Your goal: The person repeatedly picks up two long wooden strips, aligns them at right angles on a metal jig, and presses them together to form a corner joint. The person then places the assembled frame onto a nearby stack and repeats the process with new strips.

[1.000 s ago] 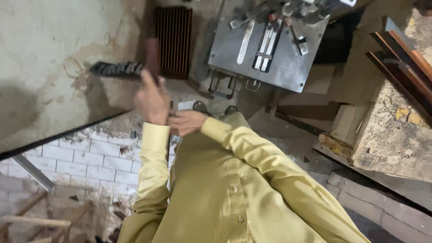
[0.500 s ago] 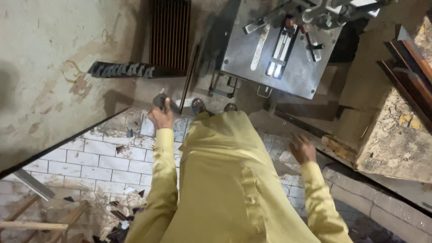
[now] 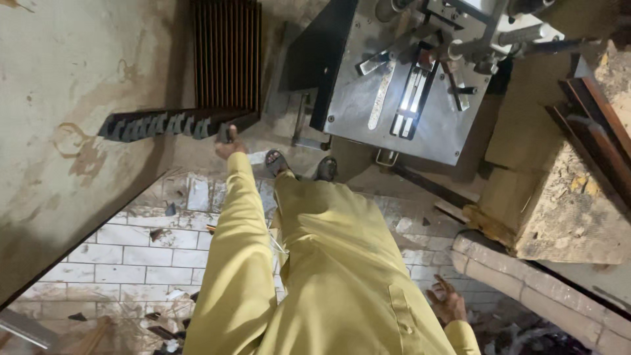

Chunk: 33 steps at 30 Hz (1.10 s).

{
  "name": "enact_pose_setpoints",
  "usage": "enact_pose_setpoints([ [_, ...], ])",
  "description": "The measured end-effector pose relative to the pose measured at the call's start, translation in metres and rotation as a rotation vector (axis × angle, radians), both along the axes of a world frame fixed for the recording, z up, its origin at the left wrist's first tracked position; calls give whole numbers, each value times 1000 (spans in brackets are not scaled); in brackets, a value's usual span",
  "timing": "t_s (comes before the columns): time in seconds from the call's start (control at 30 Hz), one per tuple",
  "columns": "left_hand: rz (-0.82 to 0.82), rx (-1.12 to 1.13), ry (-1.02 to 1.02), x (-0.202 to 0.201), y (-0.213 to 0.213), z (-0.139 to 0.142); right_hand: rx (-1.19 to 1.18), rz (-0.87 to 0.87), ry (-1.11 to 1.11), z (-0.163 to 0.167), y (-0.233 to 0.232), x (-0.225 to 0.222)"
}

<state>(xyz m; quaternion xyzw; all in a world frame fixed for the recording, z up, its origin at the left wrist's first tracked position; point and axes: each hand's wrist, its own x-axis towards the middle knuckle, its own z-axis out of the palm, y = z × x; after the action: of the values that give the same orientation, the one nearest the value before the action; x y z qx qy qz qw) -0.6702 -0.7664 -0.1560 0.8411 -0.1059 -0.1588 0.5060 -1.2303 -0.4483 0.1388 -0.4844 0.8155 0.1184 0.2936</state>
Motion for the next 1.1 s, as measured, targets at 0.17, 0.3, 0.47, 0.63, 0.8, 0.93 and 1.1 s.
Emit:
enact_pose_setpoints([
  [0.17, 41, -12, 91, 4, -7, -2, 86, -122, -10, 4, -8, 0],
  [0.3, -21, -1, -36, 4, -5, 2, -5, -4, -69, -11, -22, -6],
  [0.47, -24, 502, 108, 7, 18, 28, -123, 106, -69, -43, -46, -25],
  [0.63, -356, 310, -185, -26, 74, 88, -453, -380, -553, -82, -85, -38],
  [0.8, -971, -185, -306, -115, 76, 217, -733, -1086, -1250, -104, -178, -70],
  [0.93, -1347, -428, -259, -237, 4, 320, -861, -1325, -1336, -106, -271, -131],
  [1.1, -1721, -556, -235, -428, -111, 378, -1338, -1369, -1067, -78, -344, -224],
])
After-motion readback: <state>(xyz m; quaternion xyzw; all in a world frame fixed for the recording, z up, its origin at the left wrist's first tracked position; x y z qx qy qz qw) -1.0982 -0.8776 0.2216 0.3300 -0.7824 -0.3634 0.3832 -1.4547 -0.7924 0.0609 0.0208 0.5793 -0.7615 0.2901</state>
